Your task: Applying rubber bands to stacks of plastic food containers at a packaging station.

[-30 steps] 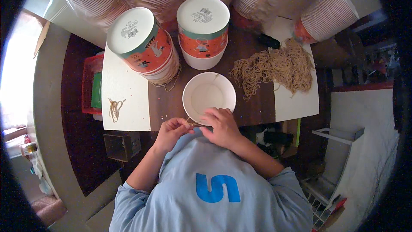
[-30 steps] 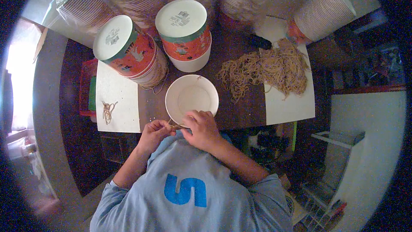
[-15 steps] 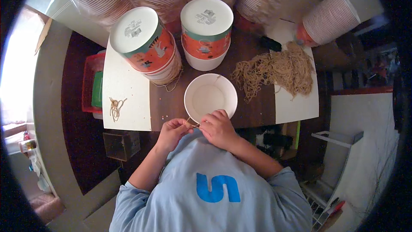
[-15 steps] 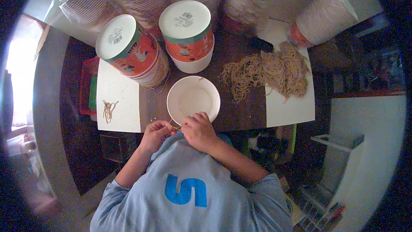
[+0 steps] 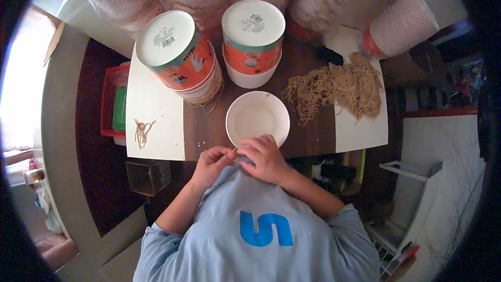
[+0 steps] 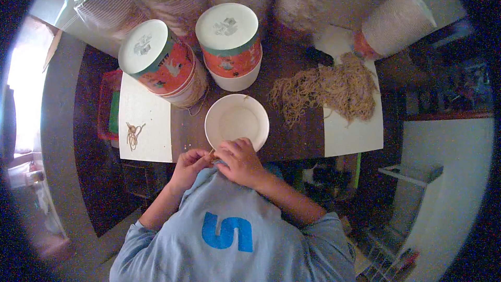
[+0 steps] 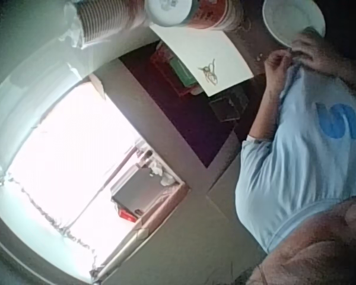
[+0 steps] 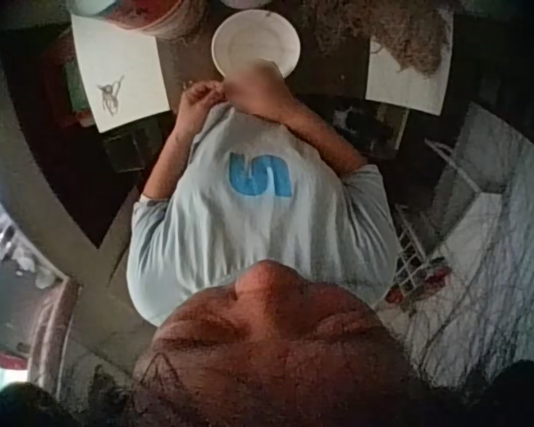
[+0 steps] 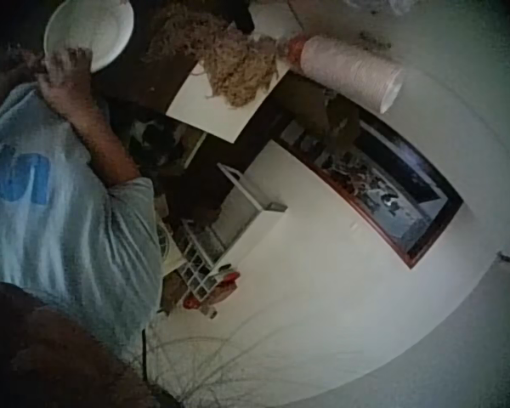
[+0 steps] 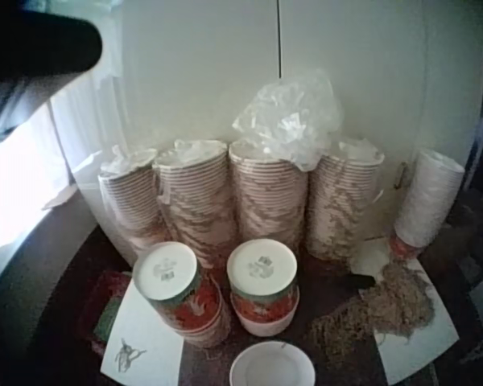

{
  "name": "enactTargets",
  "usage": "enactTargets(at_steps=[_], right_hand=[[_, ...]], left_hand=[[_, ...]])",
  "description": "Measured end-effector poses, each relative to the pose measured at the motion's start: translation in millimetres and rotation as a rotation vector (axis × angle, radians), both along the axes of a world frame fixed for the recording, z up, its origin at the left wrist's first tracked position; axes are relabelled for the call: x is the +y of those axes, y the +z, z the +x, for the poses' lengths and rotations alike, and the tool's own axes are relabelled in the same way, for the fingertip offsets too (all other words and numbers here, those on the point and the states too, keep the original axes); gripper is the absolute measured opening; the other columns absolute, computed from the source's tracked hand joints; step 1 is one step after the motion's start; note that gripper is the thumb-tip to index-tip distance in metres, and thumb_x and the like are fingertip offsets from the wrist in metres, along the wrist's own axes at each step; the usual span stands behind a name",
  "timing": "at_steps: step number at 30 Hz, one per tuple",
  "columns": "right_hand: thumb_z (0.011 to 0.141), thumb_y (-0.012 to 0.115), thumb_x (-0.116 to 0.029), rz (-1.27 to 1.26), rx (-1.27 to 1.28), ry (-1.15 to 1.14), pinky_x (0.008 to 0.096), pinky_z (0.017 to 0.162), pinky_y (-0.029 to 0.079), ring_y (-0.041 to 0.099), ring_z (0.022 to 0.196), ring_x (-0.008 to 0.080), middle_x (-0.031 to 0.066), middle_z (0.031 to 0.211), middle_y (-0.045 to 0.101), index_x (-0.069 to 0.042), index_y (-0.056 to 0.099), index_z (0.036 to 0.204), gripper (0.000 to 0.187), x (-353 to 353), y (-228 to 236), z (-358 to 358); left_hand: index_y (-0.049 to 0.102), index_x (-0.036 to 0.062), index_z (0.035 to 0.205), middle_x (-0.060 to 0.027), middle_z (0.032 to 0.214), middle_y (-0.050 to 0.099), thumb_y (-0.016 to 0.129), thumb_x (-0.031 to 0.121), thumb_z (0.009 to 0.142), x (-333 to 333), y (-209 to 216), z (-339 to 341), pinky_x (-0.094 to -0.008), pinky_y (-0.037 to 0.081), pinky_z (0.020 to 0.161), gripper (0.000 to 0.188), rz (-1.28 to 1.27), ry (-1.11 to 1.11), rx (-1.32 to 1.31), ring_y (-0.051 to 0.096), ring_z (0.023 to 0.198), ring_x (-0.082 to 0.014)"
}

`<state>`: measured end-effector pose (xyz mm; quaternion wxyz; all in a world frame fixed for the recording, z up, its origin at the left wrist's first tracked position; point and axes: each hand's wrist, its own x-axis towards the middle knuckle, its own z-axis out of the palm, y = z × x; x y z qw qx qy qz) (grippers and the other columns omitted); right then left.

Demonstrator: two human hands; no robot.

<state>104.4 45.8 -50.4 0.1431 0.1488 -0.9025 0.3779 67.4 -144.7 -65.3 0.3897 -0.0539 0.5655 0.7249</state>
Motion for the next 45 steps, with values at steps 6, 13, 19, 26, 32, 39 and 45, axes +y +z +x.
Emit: enactTargets(at_steps=[6, 13, 19, 26, 32, 39, 45], right_hand=[[0.066, 0.070, -0.012, -0.048, -0.085, 0.085, 0.0373, 0.082, 0.039, 0.055, 0.085, 0.0238, 0.0032, 0.088, 0.059, -0.010, 0.061, 0.088, 0.024, -1.8, -10.1, -2.2], [0.070, 0.066, -0.012, -0.250, -0.192, 0.055, 0.0394, 0.076, 0.040, 0.056, 0.082, 0.0254, 0.0056, 0.085, 0.060, -0.009, 0.059, 0.084, 0.016, -10.7, 3.2, -1.7], [0.070, 0.065, -0.014, -0.159, -0.102, 0.079, 0.0397, 0.074, 0.040, 0.056, 0.077, 0.0266, 0.0055, 0.079, 0.058, -0.009, 0.059, 0.080, 0.013, -12.9, -3.8, -3.4], [0.070, 0.066, -0.022, 0.032, -0.382, 0.065, 0.0415, 0.072, 0.042, 0.056, 0.078, 0.0288, 0.0077, 0.078, 0.057, -0.009, 0.061, 0.077, 0.016, -17.4, -15.3, -5.7], [0.068, 0.072, -0.032, 0.176, -0.369, -0.154, 0.0417, 0.078, 0.047, 0.058, 0.089, 0.0303, 0.0108, 0.096, 0.058, -0.008, 0.059, 0.097, 0.040, 16.2, 5.7, -28.8], [0.073, 0.063, -0.030, 0.420, -0.415, -0.320, 0.0463, 0.074, 0.048, 0.059, 0.090, 0.0346, 0.0147, 0.106, 0.057, -0.005, 0.055, 0.099, 0.037, 52.3, -16.2, -83.2], [0.074, 0.054, -0.006, -0.042, -0.102, -0.055, 0.0413, 0.078, 0.047, 0.059, 0.088, 0.0331, 0.0132, 0.096, 0.062, -0.005, 0.059, 0.107, 0.033, 34.0, 25.4, -55.7]], left_hand=[[0.061, 0.0015, 0.088, -0.0039, 0.085, 0.064, 0.057, 0.011, 0.088, 10.5, 29.8, -4.8, -0.0238, 0.047, 0.074, 0.010, -0.093, -0.031, 0.289, 0.058, 0.080, -0.0105], [0.060, 0.0000, 0.087, -0.0049, 0.085, 0.064, 0.057, 0.010, 0.089, 11.9, 30.4, -4.2, -0.0254, 0.047, 0.075, 0.010, 0.065, 0.009, 0.247, 0.058, 0.080, -0.0116], [0.060, 0.0003, 0.086, -0.0037, 0.080, 0.062, 0.056, 0.008, 0.089, 16.0, 48.7, -5.2, -0.0255, 0.046, 0.072, 0.009, 0.028, 0.018, 0.331, 0.057, 0.077, -0.0115], [0.061, 0.0013, 0.090, -0.0030, 0.085, 0.062, 0.057, 0.010, 0.089, 9.2, 54.3, -12.2, -0.0241, 0.047, 0.074, 0.010, 0.245, 0.084, 0.131, 0.058, 0.080, -0.0103], [0.061, 0.0007, 0.093, -0.0009, 0.083, 0.062, 0.058, 0.014, 0.089, -0.8, 55.6, -21.8, -0.0226, 0.047, 0.070, 0.014, 0.017, -0.070, 0.204, 0.056, 0.076, -0.0070], [0.062, -0.0010, 0.099, -0.0034, 0.082, 0.062, 0.062, 0.021, 0.086, -22.5, 27.1, -34.1, -0.0248, 0.049, 0.064, 0.026, -0.239, 0.099, 0.407, 0.057, 0.073, -0.0095], [0.061, 0.0004, 0.103, -0.0091, 0.091, 0.062, 0.052, 0.042, 0.089, -55.8, 30.5, -34.7, -0.0266, 0.048, 0.065, 0.045, -0.426, 0.234, 0.094, 0.059, 0.073, -0.0152]])
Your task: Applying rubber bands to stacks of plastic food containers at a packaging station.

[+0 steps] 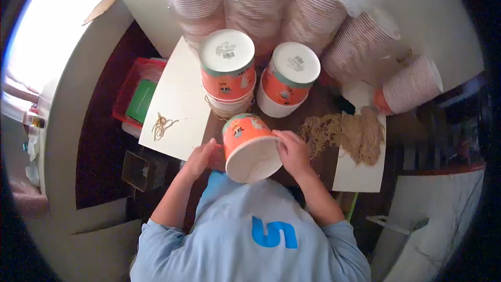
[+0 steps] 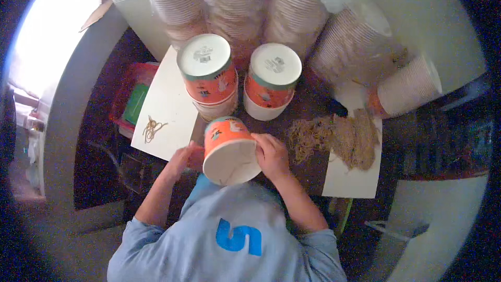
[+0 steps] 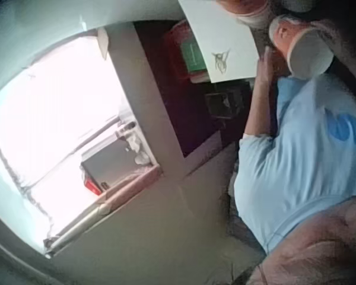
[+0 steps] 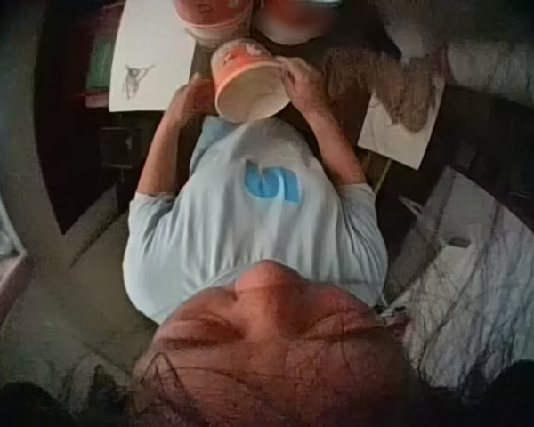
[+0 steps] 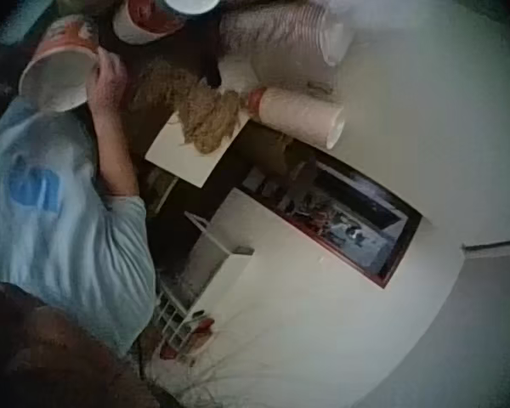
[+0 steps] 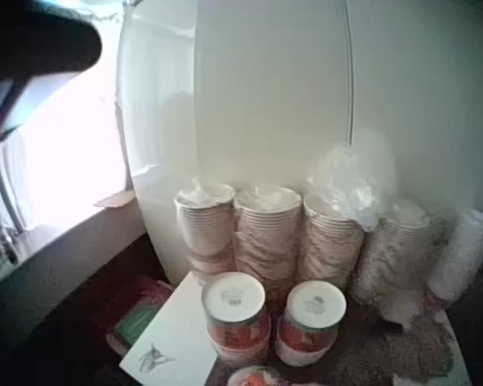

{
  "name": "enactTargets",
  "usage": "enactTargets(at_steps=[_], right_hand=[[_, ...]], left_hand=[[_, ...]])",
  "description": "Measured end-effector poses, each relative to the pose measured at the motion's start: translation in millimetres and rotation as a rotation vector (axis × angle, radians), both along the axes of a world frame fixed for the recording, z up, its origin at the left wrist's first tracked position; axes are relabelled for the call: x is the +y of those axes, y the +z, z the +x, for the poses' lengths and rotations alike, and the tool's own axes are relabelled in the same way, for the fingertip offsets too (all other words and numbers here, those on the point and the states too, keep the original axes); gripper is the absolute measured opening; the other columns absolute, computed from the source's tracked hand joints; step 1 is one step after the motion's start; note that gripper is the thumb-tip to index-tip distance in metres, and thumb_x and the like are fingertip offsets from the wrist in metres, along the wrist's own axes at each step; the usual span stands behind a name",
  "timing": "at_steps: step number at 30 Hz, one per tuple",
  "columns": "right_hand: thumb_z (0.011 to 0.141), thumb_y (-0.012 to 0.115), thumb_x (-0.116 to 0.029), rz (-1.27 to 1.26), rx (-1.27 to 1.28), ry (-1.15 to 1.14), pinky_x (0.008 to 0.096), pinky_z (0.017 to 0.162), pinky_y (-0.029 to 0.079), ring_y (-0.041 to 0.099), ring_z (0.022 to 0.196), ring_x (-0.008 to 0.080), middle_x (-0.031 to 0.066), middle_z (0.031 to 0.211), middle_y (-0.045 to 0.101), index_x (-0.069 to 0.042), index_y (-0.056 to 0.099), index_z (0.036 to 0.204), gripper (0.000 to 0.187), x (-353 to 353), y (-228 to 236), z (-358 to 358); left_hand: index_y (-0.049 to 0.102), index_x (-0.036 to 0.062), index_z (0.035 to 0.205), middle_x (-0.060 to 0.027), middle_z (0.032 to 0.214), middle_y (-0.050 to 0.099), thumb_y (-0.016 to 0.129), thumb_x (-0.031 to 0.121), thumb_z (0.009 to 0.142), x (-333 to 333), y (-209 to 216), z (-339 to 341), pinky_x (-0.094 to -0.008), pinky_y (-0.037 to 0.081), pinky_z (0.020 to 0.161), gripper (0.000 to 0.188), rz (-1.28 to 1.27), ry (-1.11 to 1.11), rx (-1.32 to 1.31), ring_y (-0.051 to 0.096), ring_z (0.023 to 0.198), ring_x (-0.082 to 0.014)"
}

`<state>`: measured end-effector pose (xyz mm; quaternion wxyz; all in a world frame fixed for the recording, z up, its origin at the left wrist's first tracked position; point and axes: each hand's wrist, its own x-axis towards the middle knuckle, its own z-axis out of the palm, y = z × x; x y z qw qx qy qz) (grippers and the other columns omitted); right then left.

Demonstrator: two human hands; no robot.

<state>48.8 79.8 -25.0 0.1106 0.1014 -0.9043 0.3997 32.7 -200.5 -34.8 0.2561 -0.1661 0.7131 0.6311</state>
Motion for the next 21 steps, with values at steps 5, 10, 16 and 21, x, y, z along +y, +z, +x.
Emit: enactTargets(at_steps=[5, 10, 16, 21], right_hand=[[0.066, 0.056, -0.003, -0.102, 0.189, 0.283, 0.0409, 0.097, 0.039, 0.048, 0.113, 0.0334, 0.0169, 0.128, 0.047, -0.004, 0.053, 0.120, 0.054, -12.6, 72.0, 6.4], [0.074, 0.060, -0.011, -0.353, 0.168, 0.432, 0.0407, 0.104, 0.030, 0.038, 0.125, 0.0338, 0.0195, 0.136, 0.038, 0.001, 0.034, 0.133, 0.066, -27.7, 117.1, -27.3], [0.077, 0.065, -0.020, -0.295, 0.375, 0.385, 0.0413, 0.102, 0.032, 0.040, 0.123, 0.0348, 0.0223, 0.134, 0.039, 0.002, 0.037, 0.131, 0.065, -44.3, 129.9, -84.3], [0.078, 0.064, -0.018, -0.312, 0.515, 0.381, 0.0415, 0.102, 0.033, 0.040, 0.122, 0.0362, 0.0246, 0.132, 0.040, 0.002, 0.034, 0.133, 0.066, -52.0, 139.4, -92.1]], left_hand=[[0.028, 0.0005, 0.136, -0.0105, 0.130, 0.043, 0.065, 0.041, 0.080, 8.4, 54.0, 5.0, -0.0345, 0.037, 0.096, 0.078, 0.330, -0.069, 0.501, 0.044, 0.116, -0.0187], [0.019, 0.0002, 0.140, -0.0136, 0.136, 0.036, 0.074, 0.050, 0.067, -14.2, 108.6, -34.5, -0.0387, 0.033, 0.100, 0.104, 0.017, -0.015, 1.082, 0.041, 0.121, -0.0230], [0.015, 0.0020, 0.142, -0.0146, 0.132, 0.043, 0.074, 0.049, 0.068, 1.8, 145.3, -78.5, -0.0398, 0.035, 0.100, 0.105, 0.173, 0.110, 1.225, 0.042, 0.122, -0.0256], [0.016, 0.0009, 0.141, -0.0166, 0.142, 0.028, 0.077, 0.042, 0.067, -6.0, 148.8, -88.8, -0.0418, 0.030, 0.104, 0.105, 0.091, 0.065, 1.415, 0.034, 0.128, -0.0268]])
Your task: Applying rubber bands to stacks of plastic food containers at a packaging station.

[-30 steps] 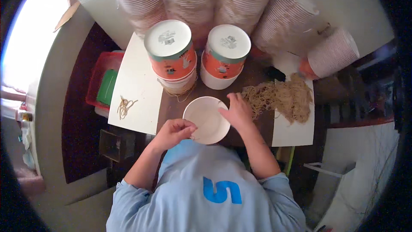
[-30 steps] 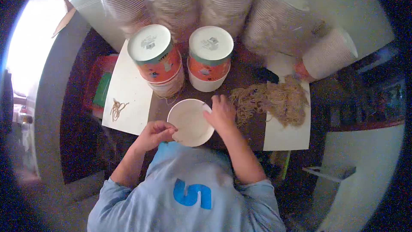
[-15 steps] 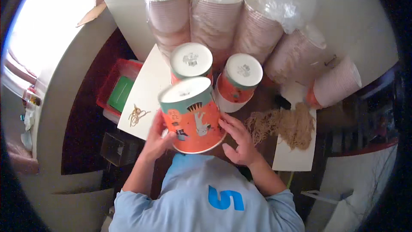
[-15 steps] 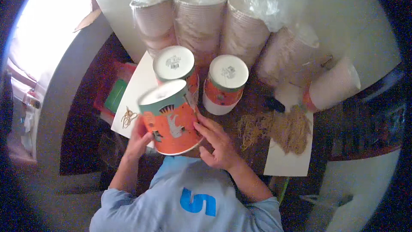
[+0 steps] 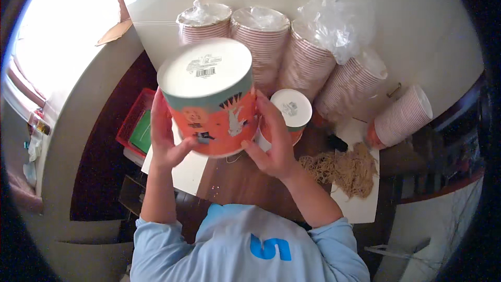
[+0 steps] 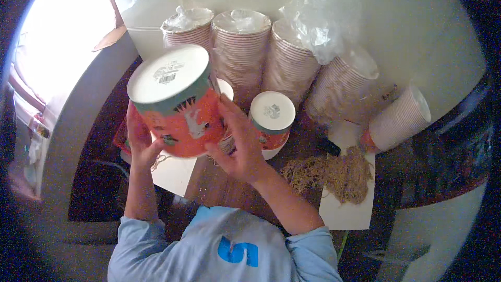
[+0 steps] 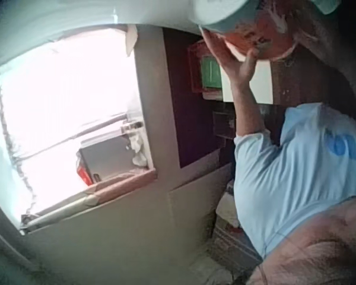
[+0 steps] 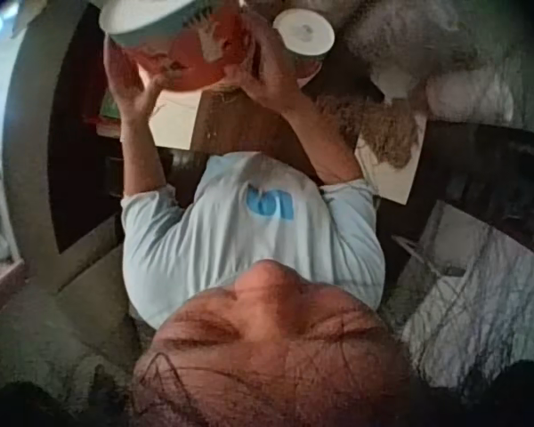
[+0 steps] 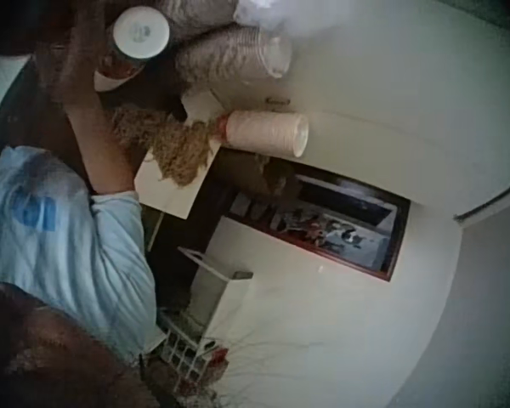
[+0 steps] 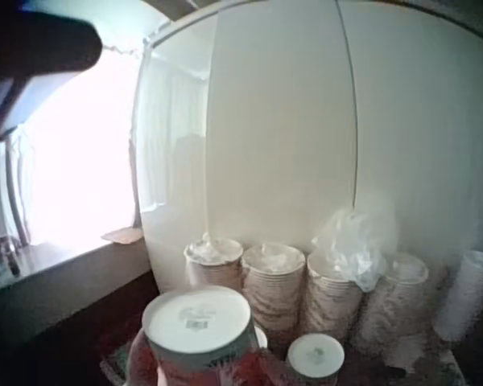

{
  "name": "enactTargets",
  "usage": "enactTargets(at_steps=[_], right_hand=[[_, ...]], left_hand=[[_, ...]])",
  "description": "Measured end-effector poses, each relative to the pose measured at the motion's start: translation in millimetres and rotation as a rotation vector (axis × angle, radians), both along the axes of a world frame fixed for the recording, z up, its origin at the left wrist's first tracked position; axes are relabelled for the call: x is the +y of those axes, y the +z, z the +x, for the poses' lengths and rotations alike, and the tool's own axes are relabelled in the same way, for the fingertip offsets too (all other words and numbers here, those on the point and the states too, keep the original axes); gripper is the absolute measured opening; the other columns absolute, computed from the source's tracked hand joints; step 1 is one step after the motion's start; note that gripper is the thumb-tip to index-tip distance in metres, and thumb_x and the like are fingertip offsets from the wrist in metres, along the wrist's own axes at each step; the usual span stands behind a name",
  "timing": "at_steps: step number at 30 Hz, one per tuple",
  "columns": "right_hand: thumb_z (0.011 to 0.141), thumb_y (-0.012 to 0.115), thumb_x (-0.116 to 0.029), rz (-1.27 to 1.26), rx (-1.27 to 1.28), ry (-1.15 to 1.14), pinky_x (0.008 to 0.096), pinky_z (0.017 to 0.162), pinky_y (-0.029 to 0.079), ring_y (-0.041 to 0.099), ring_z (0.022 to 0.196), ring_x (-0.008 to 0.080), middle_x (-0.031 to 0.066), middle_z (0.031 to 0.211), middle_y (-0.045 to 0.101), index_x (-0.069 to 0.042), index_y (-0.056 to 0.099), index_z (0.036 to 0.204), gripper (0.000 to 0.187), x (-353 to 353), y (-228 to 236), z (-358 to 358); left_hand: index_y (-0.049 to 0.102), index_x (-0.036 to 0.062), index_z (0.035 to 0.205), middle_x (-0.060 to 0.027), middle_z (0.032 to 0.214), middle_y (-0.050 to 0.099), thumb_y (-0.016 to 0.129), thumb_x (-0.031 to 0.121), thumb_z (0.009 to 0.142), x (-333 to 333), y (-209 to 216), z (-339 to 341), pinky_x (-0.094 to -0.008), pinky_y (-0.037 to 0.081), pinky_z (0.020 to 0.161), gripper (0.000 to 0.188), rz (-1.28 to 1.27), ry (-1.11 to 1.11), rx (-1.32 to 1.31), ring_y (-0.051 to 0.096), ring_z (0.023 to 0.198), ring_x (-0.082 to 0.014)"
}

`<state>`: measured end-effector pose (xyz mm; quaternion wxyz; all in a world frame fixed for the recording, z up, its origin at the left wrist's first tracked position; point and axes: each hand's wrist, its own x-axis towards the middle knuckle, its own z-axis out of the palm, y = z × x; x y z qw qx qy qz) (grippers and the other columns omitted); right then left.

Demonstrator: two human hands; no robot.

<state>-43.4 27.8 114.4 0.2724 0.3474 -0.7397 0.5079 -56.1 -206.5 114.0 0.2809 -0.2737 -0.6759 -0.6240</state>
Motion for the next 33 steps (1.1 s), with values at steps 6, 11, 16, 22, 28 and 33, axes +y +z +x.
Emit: enactTargets(at_steps=[6, 11, 16, 22, 28, 33], right_hand=[[0.079, 0.064, -0.016, 0.060, -0.229, -0.116, 0.0369, 0.104, 0.030, 0.038, 0.123, 0.0312, 0.0205, 0.133, 0.037, 0.002, 0.026, 0.136, 0.071, -0.1, -46.3, -44.7], [0.079, 0.064, -0.018, 0.131, -0.362, -0.259, 0.0373, 0.099, 0.036, 0.044, 0.119, 0.0327, 0.0240, 0.128, 0.042, 0.005, 0.032, 0.132, 0.066, 1.9, -109.1, -44.7], [0.076, 0.065, -0.019, 0.246, -0.204, -0.465, 0.0407, 0.085, 0.044, 0.055, 0.097, 0.0343, 0.0173, 0.107, 0.058, -0.001, 0.054, 0.110, 0.040, 28.1, -95.5, -22.4], [0.066, 0.072, -0.018, 0.548, -0.016, -0.750, 0.0443, 0.086, 0.037, 0.050, 0.094, 0.0277, 0.0078, 0.097, 0.052, -0.008, 0.055, 0.087, 0.029, 83.1, -86.2, -27.8], [0.067, 0.071, -0.010, 0.533, 0.119, -0.616, 0.0466, 0.089, 0.036, 0.051, 0.095, 0.0300, 0.0101, 0.095, 0.052, -0.006, 0.051, 0.079, 0.023, 84.5, -69.9, -43.9], [0.070, 0.068, -0.006, 0.485, 0.120, -0.631, 0.0430, 0.085, 0.039, 0.050, 0.092, 0.0329, 0.0130, 0.098, 0.051, -0.003, 0.050, 0.081, 0.021, 83.3, -45.2, -39.3]], left_hand=[[0.013, -0.0006, 0.141, -0.0174, 0.136, 0.037, 0.079, 0.024, 0.064, 5.6, -49.0, -55.2, -0.0405, 0.030, 0.104, 0.105, -0.394, 0.096, -0.221, 0.037, 0.126, -0.0269], [0.013, -0.0037, 0.139, -0.0208, 0.138, 0.033, 0.081, 0.028, 0.061, 21.1, -133.2, -70.3, -0.0375, 0.029, 0.105, 0.108, -0.387, 0.067, -0.419, 0.034, 0.128, -0.0282], [0.019, -0.0044, 0.137, -0.0229, 0.134, 0.035, 0.078, 0.023, 0.064, 19.4, -164.0, -42.4, -0.0387, 0.029, 0.105, 0.098, -0.454, 0.298, -0.405, 0.033, 0.127, -0.0336], [0.047, 0.0003, 0.119, -0.0193, 0.117, 0.049, 0.067, 0.010, 0.073, 60.7, -160.5, 21.3, -0.0434, 0.038, 0.094, 0.051, -0.471, 0.264, -0.151, 0.046, 0.111, -0.0350], [0.036, 0.0005, 0.129, -0.0218, 0.126, 0.041, 0.071, 0.022, 0.073, 118.6, -175.2, 19.6, -0.0407, 0.036, 0.099, 0.070, -0.415, -0.015, -0.435, 0.042, 0.117, -0.0372], [0.024, 0.0004, 0.136, -0.0255, 0.129, 0.037, 0.073, 0.026, 0.071, 151.8, -176.9, -2.1, -0.0436, 0.035, 0.099, 0.086, -0.449, 0.024, -0.358, 0.040, 0.118, -0.0407]])
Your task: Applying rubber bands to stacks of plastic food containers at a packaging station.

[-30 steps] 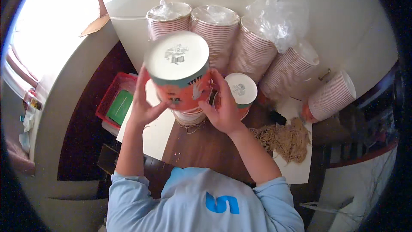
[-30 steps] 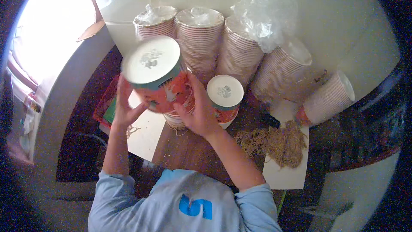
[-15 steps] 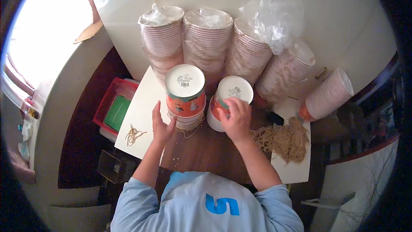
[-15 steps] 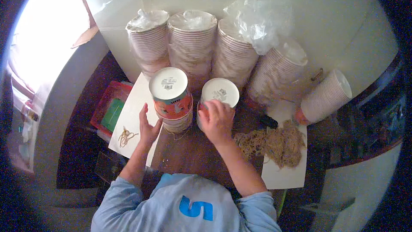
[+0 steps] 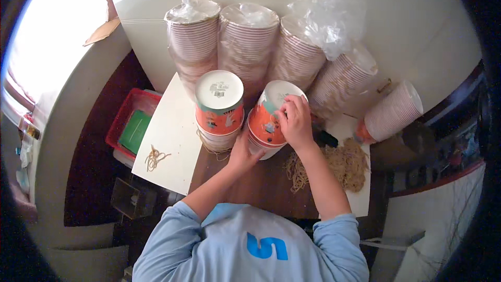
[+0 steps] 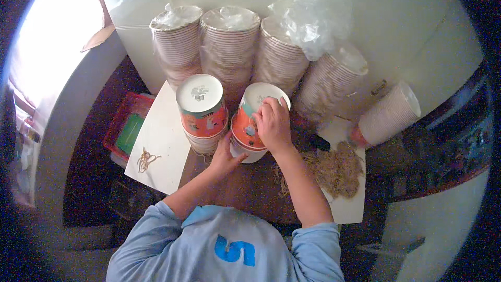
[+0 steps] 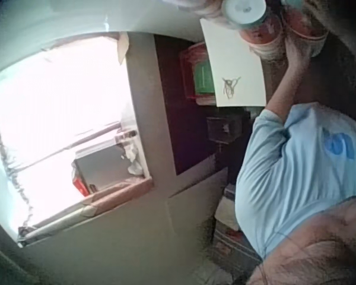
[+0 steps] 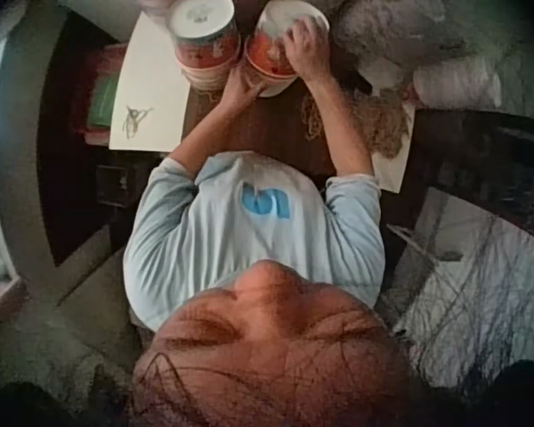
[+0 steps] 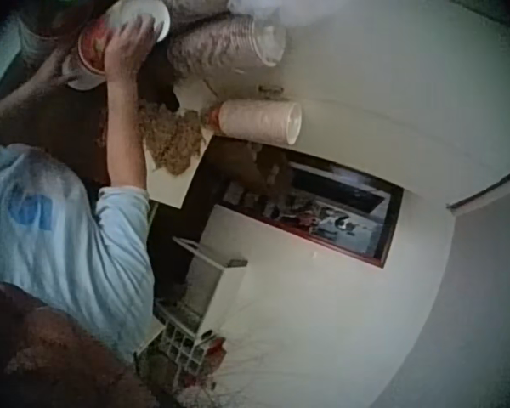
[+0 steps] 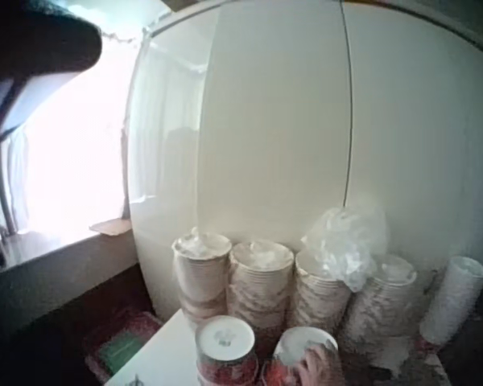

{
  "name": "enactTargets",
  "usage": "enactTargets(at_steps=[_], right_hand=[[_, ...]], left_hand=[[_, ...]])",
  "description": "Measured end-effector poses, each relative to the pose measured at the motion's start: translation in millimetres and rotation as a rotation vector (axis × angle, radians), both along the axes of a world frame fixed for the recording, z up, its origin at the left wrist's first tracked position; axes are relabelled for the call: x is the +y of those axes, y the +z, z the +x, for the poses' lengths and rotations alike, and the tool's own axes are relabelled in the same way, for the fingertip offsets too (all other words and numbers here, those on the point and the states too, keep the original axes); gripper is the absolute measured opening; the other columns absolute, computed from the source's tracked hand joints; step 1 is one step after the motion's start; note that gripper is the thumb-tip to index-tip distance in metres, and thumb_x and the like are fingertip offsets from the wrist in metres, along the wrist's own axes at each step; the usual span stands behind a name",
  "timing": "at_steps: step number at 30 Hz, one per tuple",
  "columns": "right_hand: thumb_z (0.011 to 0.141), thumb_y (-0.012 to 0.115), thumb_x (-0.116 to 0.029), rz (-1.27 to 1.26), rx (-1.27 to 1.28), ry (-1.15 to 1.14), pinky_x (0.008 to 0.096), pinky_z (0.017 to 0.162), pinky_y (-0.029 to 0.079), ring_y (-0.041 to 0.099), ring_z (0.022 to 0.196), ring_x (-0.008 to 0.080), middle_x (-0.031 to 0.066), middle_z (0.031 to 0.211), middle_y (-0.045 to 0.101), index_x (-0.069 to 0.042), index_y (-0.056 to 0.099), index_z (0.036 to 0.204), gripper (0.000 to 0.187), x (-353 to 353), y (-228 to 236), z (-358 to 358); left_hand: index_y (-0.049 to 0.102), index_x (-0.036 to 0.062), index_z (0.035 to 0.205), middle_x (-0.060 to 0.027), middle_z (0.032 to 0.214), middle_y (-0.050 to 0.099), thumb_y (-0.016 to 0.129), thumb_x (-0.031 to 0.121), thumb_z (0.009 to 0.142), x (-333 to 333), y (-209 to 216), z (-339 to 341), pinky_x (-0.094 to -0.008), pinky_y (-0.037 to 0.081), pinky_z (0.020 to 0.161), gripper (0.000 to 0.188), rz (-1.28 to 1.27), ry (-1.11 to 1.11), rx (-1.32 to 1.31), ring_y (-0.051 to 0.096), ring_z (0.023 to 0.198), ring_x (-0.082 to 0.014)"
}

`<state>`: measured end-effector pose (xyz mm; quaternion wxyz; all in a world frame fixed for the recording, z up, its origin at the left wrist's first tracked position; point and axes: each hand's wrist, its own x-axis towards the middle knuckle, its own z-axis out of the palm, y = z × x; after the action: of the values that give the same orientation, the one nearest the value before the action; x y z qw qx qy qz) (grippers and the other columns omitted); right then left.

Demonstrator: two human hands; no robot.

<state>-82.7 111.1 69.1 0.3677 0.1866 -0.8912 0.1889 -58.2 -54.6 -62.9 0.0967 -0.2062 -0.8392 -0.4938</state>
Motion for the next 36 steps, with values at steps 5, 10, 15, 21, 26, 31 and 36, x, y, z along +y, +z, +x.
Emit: enactTargets(at_steps=[5, 10, 15, 21, 26, 31, 36], right_hand=[[0.078, 0.063, -0.009, -0.097, 0.049, -0.055, 0.0479, 0.095, 0.036, 0.048, 0.103, 0.0380, 0.0161, 0.111, 0.052, -0.002, 0.051, 0.089, 0.018, 9.7, 25.7, 14.9], [0.091, 0.052, -0.011, -0.715, 0.246, -0.069, 0.0313, 0.079, 0.043, 0.052, 0.088, 0.0168, 0.0129, 0.100, 0.056, -0.002, 0.049, 0.091, 0.010, 42.2, 66.6, 60.6], [0.088, 0.056, -0.024, -1.654, -0.109, -0.142, 0.0346, 0.075, 0.048, 0.056, 0.092, 0.0181, 0.0081, 0.104, 0.058, -0.002, 0.053, 0.107, 0.029, 158.2, -21.4, 94.0], [0.090, 0.046, -0.031, -2.089, -0.842, 0.163, 0.0446, 0.095, 0.044, 0.050, 0.114, 0.0293, 0.0170, 0.128, 0.048, -0.001, 0.043, 0.128, 0.049, 122.7, -214.8, 164.8], [0.086, 0.053, -0.026, -1.611, -1.109, -0.210, 0.0413, 0.082, 0.049, 0.060, 0.096, 0.0256, 0.0161, 0.105, 0.061, -0.001, 0.060, 0.103, 0.032, 54.2, -239.2, 172.2], [0.081, 0.062, -0.021, -0.858, -0.920, -0.372, 0.0376, 0.072, 0.048, 0.063, 0.078, 0.0280, 0.0155, 0.083, 0.065, -0.005, 0.066, 0.087, 0.017, 67.6, -287.7, 163.3], [0.076, 0.066, -0.020, -0.392, -0.665, -0.487, 0.0345, 0.066, 0.050, 0.064, 0.073, 0.0244, 0.0106, 0.076, 0.065, -0.005, 0.066, 0.082, 0.016, 101.5, -219.1, 116.6]], left_hand=[[0.018, 0.0008, 0.137, -0.0286, 0.130, 0.035, 0.073, 0.029, 0.069, 14.9, -15.7, -5.6, -0.0463, 0.036, 0.098, 0.092, -0.094, 0.031, -0.162, 0.039, 0.118, -0.0433], [0.006, 0.0042, 0.139, -0.0317, 0.129, 0.035, 0.072, 0.026, 0.069, 12.2, -54.3, -17.0, -0.0473, 0.037, 0.097, 0.099, -0.053, -0.055, -0.157, 0.040, 0.116, -0.0467], [0.017, 0.0021, 0.138, -0.0230, 0.133, 0.037, 0.073, 0.022, 0.071, 22.4, -42.1, -32.9, -0.0412, 0.035, 0.100, 0.089, 0.250, -0.118, -0.359, 0.039, 0.123, -0.0347], [0.028, 0.0001, 0.135, -0.0153, 0.120, 0.048, 0.067, 0.017, 0.080, 10.1, -26.7, -2.0, -0.0339, 0.045, 0.088, 0.070, 0.503, -0.185, -0.624, 0.051, 0.108, -0.0228], [0.060, 0.0006, 0.096, -0.0217, 0.089, 0.057, 0.060, 0.014, 0.074, -27.6, -9.0, 46.1, -0.0396, 0.048, 0.074, 0.026, -0.203, -0.327, -0.474, 0.057, 0.082, -0.0365], [0.056, -0.0018, 0.089, -0.0236, 0.087, 0.056, 0.053, 0.007, 0.071, -42.6, -5.6, 60.1, -0.0453, 0.046, 0.073, 0.020, -0.239, -0.148, -0.463, 0.055, 0.084, -0.0415], [0.056, -0.0016, 0.091, -0.0243, 0.087, 0.055, 0.053, 0.007, 0.071, -58.6, -22.1, 63.3, -0.0457, 0.046, 0.074, 0.022, -0.226, -0.122, -0.451, 0.054, 0.084, -0.0422]])
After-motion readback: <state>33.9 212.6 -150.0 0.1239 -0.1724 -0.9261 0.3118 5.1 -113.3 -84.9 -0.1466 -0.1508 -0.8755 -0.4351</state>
